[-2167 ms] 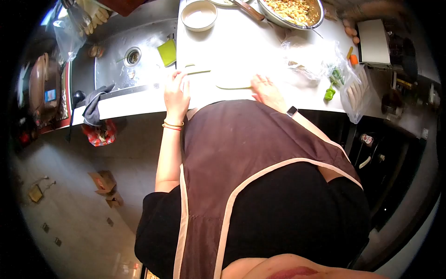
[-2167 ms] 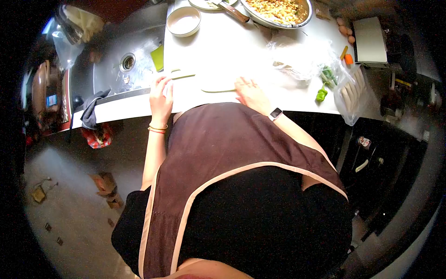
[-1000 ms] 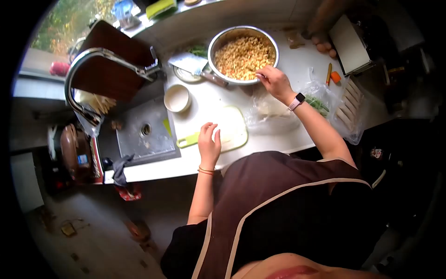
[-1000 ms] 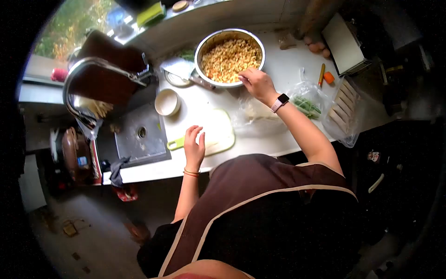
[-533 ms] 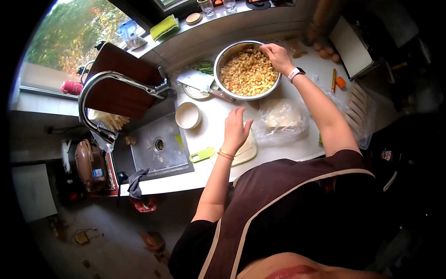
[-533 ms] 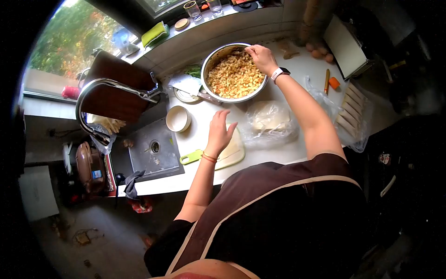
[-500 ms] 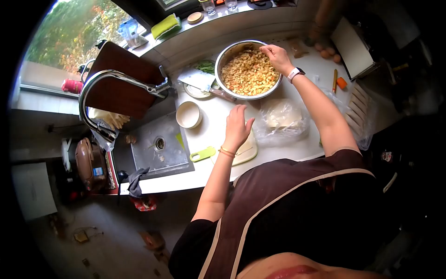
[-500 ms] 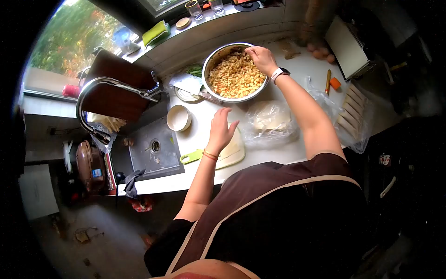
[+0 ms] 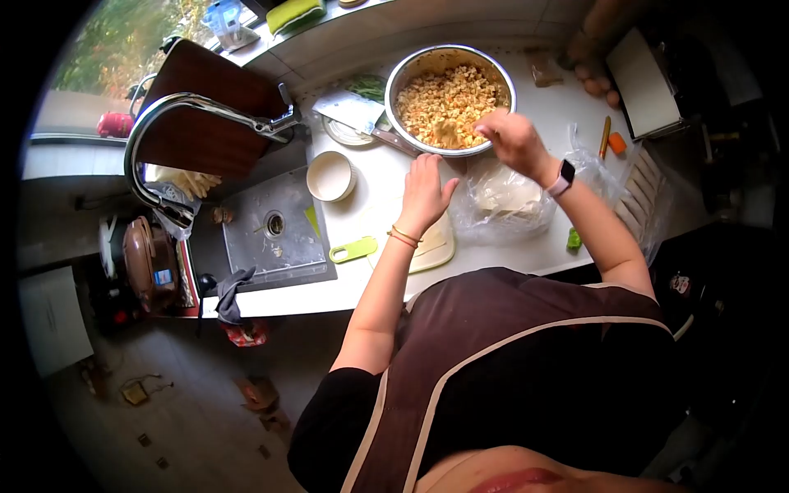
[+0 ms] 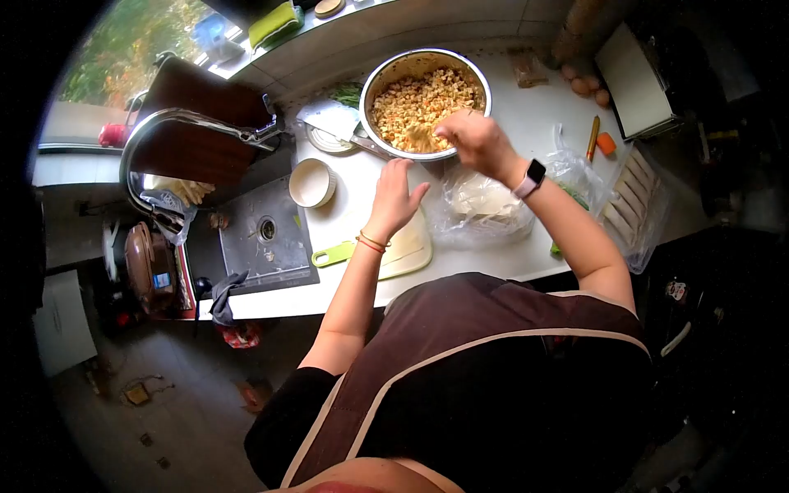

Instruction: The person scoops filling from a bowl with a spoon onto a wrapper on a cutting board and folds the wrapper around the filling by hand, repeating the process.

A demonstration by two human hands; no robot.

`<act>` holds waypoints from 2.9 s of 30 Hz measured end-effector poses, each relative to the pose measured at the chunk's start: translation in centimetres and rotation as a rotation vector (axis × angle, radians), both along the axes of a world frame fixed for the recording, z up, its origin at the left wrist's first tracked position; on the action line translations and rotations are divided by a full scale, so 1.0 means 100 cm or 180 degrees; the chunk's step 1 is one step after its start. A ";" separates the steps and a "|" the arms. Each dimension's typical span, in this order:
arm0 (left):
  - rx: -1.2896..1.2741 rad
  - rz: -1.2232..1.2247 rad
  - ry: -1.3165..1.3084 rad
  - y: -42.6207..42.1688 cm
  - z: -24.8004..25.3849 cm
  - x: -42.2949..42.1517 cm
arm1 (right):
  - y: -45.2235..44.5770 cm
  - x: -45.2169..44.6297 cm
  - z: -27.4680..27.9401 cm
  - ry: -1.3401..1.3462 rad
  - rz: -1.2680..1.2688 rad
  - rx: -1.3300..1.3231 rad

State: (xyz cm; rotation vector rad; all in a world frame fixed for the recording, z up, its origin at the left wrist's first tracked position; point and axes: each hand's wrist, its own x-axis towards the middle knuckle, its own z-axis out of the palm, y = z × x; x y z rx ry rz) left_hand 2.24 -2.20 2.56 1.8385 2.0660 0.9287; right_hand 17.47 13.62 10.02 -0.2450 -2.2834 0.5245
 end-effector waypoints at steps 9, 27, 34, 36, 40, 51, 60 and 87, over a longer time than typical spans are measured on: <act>-0.0030 0.0356 -0.0213 0.010 0.012 0.004 | -0.003 -0.027 -0.054 -0.0417 0.0371 0.0733; -0.0006 0.0218 -0.0038 0.008 0.010 0.008 | 0.075 -0.023 -0.050 -0.0341 -0.1066 0.0047; -0.0069 0.0193 0.0032 0.009 0.012 0.009 | 0.028 -0.043 -0.022 -0.0198 -0.1285 -0.0595; -0.0007 0.0162 0.0075 0.009 0.009 0.007 | 0.032 -0.058 -0.014 -0.0066 -0.0907 -0.0255; -0.0089 0.0170 0.0106 0.007 0.013 0.008 | 0.055 -0.097 -0.024 0.0186 -0.0157 -0.0032; -0.0123 0.0191 0.0025 0.005 0.014 0.007 | 0.059 -0.054 0.003 -0.1028 0.0649 -0.0141; -0.0043 0.0207 -0.0001 0.007 0.013 0.009 | 0.006 0.000 -0.006 -0.0729 0.0662 -0.0202; -0.0044 0.0224 0.0104 0.008 0.010 0.009 | 0.069 -0.047 -0.031 -0.0957 -0.1732 -0.0456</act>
